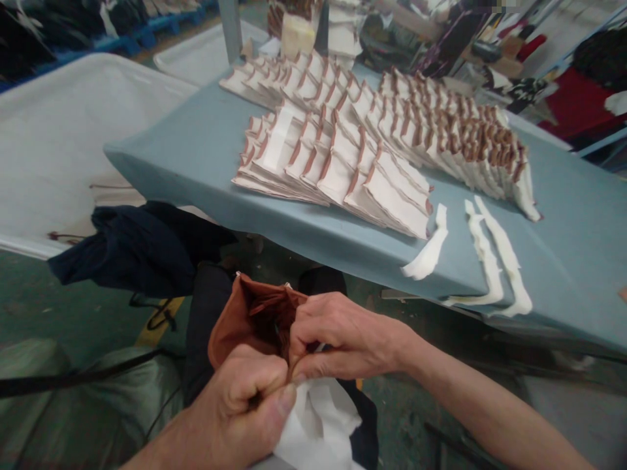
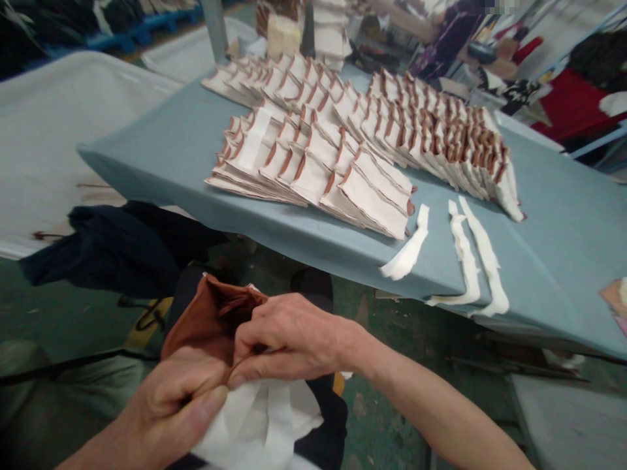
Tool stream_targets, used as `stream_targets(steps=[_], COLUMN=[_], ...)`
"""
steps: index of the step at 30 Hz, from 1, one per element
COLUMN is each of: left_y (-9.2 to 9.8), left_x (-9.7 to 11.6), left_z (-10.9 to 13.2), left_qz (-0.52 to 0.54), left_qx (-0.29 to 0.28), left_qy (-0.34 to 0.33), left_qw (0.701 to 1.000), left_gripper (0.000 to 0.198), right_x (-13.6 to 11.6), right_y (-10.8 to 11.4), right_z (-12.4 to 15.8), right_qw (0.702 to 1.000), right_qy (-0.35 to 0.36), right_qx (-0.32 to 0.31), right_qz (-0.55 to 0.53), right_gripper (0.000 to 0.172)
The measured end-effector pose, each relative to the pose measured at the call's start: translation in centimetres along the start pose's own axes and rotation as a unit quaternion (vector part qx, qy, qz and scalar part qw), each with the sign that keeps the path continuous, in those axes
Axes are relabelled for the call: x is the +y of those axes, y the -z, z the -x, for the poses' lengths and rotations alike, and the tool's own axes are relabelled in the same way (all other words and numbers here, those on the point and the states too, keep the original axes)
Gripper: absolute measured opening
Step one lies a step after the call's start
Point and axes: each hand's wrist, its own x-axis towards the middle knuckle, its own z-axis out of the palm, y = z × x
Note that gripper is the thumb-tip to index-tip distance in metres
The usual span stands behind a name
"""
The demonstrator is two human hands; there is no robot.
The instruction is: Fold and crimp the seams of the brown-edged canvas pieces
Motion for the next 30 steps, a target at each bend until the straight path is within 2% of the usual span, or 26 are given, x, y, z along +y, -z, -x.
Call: stream_targets(steps=[3,6,9,12,15,17,20,23,26,30], left_y=[-0.6,-0.2,1.8,4.3,6.1,6.4,5.9,5.3,5.3,6.1], left_x=[0.8,0.4,-0.9,-2.6,-4.1,-4.4,-3.3,-1.2,0.4,0.5], left_z=[0.5,1.1,1.4,0.7,-0.8,-2.0,-3.8,-5.6,-6.9,-7.6], left_qz=[0.022,0.033,0.004,-0.059,-0.09,-0.118,-0.144,-0.107,-0.072,-0.069], left_qx=[0.016,0.019,0.059,0.107,0.102,0.102,0.091,0.055,0.047,0.011], left_qy=[-0.012,-0.029,-0.027,0.018,0.037,0.017,-0.058,-0.126,-0.134,-0.116], left_qw=[1.0,0.999,0.998,0.992,0.99,0.988,0.984,0.985,0.987,0.991], left_gripper=[0.046,0.052,0.049,0.045,0.035,0.022,0.024,0.019,0.012,0.015], right_x=[0.8,1.6,2.5,2.8,1.8,0.4,-1.6,-2.8,-2.8,-2.1], right_y=[-0.2,0.4,1.5,2.3,3.1,3.8,5.0,5.9,6.0,5.4], right_z=[0.5,0.9,1.3,1.8,2.1,1.9,1.3,0.4,-0.3,-0.6], right_qw=[0.998,0.995,0.989,0.984,0.979,0.978,0.979,0.981,0.98,0.978], right_qy=[0.01,0.008,0.004,0.006,0.018,0.024,0.01,-0.016,-0.027,-0.036], right_qx=[0.055,0.094,0.128,0.154,0.186,0.199,0.203,0.188,0.175,0.177], right_qz=[-0.039,0.019,0.068,0.086,0.08,0.053,0.011,-0.036,-0.091,-0.103], right_gripper=[0.046,0.052,0.05,0.038,0.034,0.035,0.038,0.035,0.027,0.026])
